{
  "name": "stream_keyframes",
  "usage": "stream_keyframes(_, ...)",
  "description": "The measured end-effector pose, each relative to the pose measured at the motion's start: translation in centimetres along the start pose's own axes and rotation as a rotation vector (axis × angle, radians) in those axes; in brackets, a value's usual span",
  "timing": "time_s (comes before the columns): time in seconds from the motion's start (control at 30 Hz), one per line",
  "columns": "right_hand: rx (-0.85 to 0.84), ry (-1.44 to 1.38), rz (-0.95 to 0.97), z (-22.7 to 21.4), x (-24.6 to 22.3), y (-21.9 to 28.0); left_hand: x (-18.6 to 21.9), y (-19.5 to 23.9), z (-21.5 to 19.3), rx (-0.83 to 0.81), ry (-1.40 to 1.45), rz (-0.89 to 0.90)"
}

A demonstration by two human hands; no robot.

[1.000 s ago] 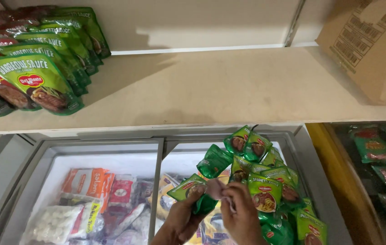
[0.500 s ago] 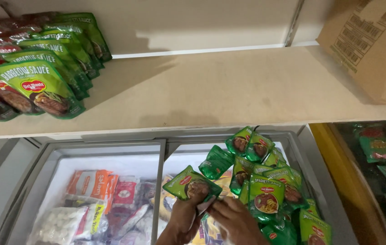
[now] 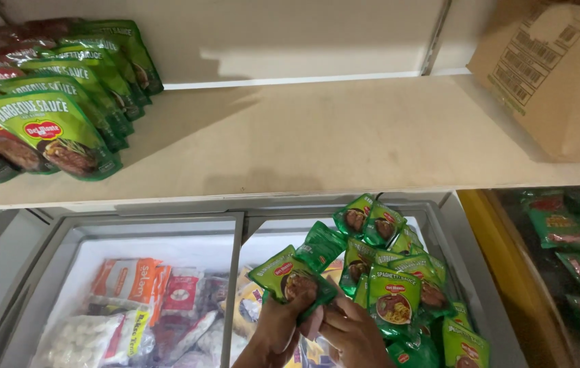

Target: Cleaning and organizing sauce packets on a shelf above a freezer unit.

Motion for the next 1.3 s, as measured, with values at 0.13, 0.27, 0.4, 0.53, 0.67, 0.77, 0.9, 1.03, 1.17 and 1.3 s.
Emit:
stream_keyframes(0.13,0.069,0.094,0.172,4.4,0.8,3.1,-0.9,-2.3,-0.8,-0.138,-0.026,0.063)
stream_keyframes(0.27,0.171,-0.824,1.22,9.2,3.2,8.4,0.7,-0.6,0.3,-0.125,-0.051,0.016)
stream_keyframes(0.4,0.268,-1.032,1.381,6.0,6.9,11.6,0.5,-0.3,0.8,-0.27,-0.003,-0.056)
stream_keyframes(0.53,0.452,-1.2,1.397,1.2,7.1,6.3,1.0,1.1,-0.5,-0.354,-0.195,-0.13)
stream_keyframes(0.67,0.296,-0.858,1.637,-2.2,6.0,-0.8,1.2,2.3,-1.3,-0.528,-0.456,-0.137)
stream_keyframes(0.77,0.065,-0.82,1.578,-1.4,7.6,0.1,3.2,3.2,-1.6,-0.603,-0.53,-0.127)
stream_keyframes(0.9,0.019,-1.361,1.295,-0.8,7.9,-1.6,6.5,3.9,-2.0,-0.619,-0.579,-0.21)
stream_keyframes(1.03,0.059,-1.308,1.479,-3.1,5.9,-9.0,10.9,4.1,-2.6,-0.714,-0.663,-0.094)
stream_keyframes(1.17,-0.389,-0.772,0.994,-5.5,5.2,-17.4,16.1,4.2,-2.4,-0.723,-0.672,0.042)
stream_keyframes(1.3,-0.516,-0.452,1.087,-7.6,0.6,-28.0,21.7,3.2,-1.3,-0.622,-0.665,0.27)
Point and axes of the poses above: each hand's wrist, its own y-axis away from the middle knuckle, its own z-axis out of the palm, x = y × z, the point moved 4 cm from there along -y, towards the middle knuckle, and after that the axes turned 5 degrees about x, right-handed, at the moved point
